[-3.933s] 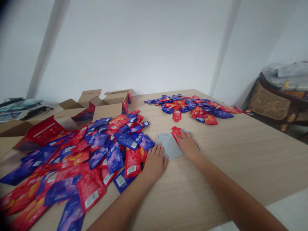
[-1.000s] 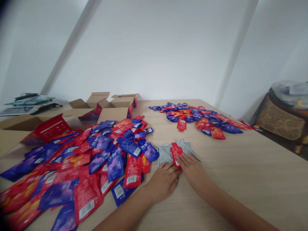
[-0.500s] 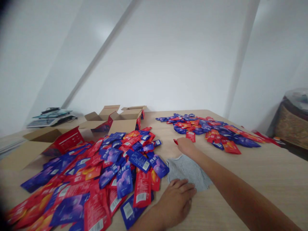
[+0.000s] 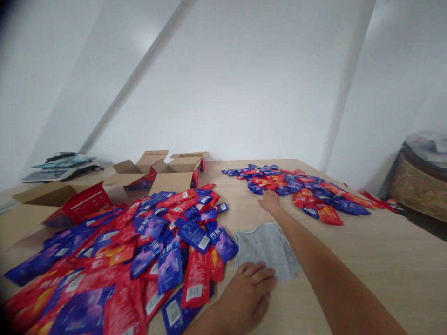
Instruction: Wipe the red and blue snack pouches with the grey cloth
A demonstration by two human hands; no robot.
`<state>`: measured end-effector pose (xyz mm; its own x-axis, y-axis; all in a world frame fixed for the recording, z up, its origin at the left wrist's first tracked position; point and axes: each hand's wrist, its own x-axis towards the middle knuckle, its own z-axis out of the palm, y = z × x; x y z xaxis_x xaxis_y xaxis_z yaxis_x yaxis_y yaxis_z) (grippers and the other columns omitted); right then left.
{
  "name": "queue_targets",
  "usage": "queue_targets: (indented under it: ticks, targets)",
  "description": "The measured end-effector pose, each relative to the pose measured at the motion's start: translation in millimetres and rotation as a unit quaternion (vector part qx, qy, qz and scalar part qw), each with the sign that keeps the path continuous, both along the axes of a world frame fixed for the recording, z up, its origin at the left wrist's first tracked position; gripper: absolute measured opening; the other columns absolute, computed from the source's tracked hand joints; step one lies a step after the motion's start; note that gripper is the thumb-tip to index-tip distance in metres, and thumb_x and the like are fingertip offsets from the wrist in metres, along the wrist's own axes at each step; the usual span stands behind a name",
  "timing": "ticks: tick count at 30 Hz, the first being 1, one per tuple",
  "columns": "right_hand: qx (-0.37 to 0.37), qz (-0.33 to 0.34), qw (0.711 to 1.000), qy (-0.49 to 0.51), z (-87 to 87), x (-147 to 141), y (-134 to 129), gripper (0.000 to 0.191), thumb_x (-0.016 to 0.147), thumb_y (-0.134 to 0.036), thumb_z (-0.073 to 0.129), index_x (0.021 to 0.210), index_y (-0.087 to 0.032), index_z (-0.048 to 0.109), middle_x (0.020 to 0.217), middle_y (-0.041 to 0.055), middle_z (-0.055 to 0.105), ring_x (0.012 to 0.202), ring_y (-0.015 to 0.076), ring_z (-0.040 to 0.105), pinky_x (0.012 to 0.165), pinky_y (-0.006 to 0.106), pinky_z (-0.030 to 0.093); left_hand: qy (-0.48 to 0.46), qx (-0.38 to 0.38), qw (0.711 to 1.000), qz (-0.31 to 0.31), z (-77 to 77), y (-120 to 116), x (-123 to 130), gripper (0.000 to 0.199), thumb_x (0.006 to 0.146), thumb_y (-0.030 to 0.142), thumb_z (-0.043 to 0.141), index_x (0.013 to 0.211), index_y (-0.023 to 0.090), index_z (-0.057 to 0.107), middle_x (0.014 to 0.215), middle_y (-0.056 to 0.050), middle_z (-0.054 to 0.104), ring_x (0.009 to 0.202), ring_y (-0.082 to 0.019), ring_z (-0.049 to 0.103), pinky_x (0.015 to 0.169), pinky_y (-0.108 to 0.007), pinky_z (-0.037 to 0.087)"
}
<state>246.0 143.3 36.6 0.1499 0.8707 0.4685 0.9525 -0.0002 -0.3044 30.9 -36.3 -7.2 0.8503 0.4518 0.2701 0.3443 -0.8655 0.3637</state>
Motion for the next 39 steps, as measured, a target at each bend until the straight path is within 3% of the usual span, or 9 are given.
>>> queue_targets:
  ticks: [9,17,19,21,25,28,31,34,39]
  targets:
    - [-0.086,-0.057,0.993,-0.055,-43.3,50.3,8.0,0.029,0.085,-0.005,0.038,0.102,-0.006,0.062,0.092,0.0217,0.068,0.094,0.0269,0.063,0.077,0.038,0.047,0.025,-0.008,1.0,0.004,-25.0,21.4,4.4,0.053,0.09,0.035,0.044,0.14,0.026,0.031,0.147,-0.004,0.034,0.133,-0.02,0.033,0.109,-0.039,0.031]
    - [-0.009,-0.034,0.996,0.079,-12.6,102.9,-30.3,0.031,0.087,-0.038,0.042,0.086,-0.014,0.062,0.079,0.009,0.068,0.077,0.0208,0.064,0.065,0.028,0.045,0.058,0.027,0.997,0.049,-32.6,20.7,3.0,0.059,0.089,0.042,0.046,0.142,0.025,0.028,0.15,-0.009,0.026,0.136,-0.027,0.026,0.108,-0.046,0.032]
    - [0.061,0.024,0.964,0.258,-3.0,99.9,-50.9,0.035,0.082,-0.048,0.047,0.082,-0.016,0.06,0.073,0.0047,0.066,0.07,0.0194,0.062,0.061,0.027,0.045,0.052,0.025,0.996,0.065,-23.0,15.5,5.6,0.055,0.089,0.039,0.046,0.141,0.025,0.032,0.148,-0.009,0.03,0.136,-0.026,0.029,0.108,-0.045,0.032]
    - [0.095,0.085,0.894,0.43,2.5,84.8,-72.0,0.036,0.074,-0.052,0.056,0.083,-0.017,0.058,0.071,0.0019,0.064,0.065,0.018,0.061,0.058,0.027,0.045,0.038,0.018,0.996,0.084,-11.5,10.7,10.4,0.048,0.091,0.036,0.044,0.136,0.024,0.039,0.145,-0.008,0.037,0.133,-0.024,0.034,0.108,-0.043,0.033]
    - [-0.012,0.143,0.842,0.52,-7.8,33.2,-102.5,0.03,0.073,-0.045,0.059,0.089,-0.019,0.058,0.073,0.0015,0.065,0.062,0.0176,0.061,0.058,0.028,0.048,0.011,0.012,0.987,0.159,-1.4,9.4,22.7,0.034,0.092,0.022,0.035,0.121,0.018,0.052,0.131,-0.009,0.053,0.123,-0.019,0.046,0.106,-0.038,0.037]
    - [-0.073,0.139,0.901,0.404,-31.0,-4.4,-112.7,0.026,0.084,-0.031,0.045,0.103,-0.018,0.057,0.086,0.0046,0.068,0.075,0.0186,0.064,0.069,0.031,0.05,0.028,0.05,0.971,0.234,-10.3,13.2,28.7,0.041,0.089,0.018,0.034,0.127,0.009,0.046,0.137,-0.015,0.046,0.13,-0.024,0.039,0.107,-0.043,0.035]
    - [-0.064,0.112,0.982,0.141,-50.9,-29.3,-118.9,0.036,0.088,-0.019,0.037,0.121,-0.016,0.051,0.113,0.011,0.062,0.103,0.0201,0.057,0.089,0.033,0.044,0.06,0.093,0.962,0.251,-23.5,16.9,30.4,0.051,0.09,0.027,0.035,0.135,0.004,0.037,0.144,-0.019,0.036,0.136,-0.029,0.028,0.108,-0.046,0.031]
    - [-0.059,0.087,0.992,-0.074,-56.8,-37.5,-123.7,0.043,0.091,-0.018,0.038,0.133,-0.013,0.042,0.118,0.0149,0.057,0.111,0.0231,0.05,0.095,0.034,0.038,0.072,0.121,0.96,0.243,-30.5,18.0,30.3,0.055,0.092,0.033,0.03,0.137,0.003,0.035,0.144,-0.02,0.034,0.136,-0.029,0.025,0.109,-0.047,0.03]
    - [-0.075,0.002,0.984,-0.16,-51.6,-13.0,-120.8,0.046,0.091,-0.015,0.036,0.137,-0.013,0.038,0.107,0.0168,0.057,0.101,0.0262,0.052,0.084,0.034,0.043,0.08,0.109,0.961,0.242,-23.5,14.1,30.5,0.056,0.092,0.034,0.029,0.136,0.001,0.036,0.145,-0.021,0.032,0.137,-0.029,0.024,0.109,-0.046,0.028]
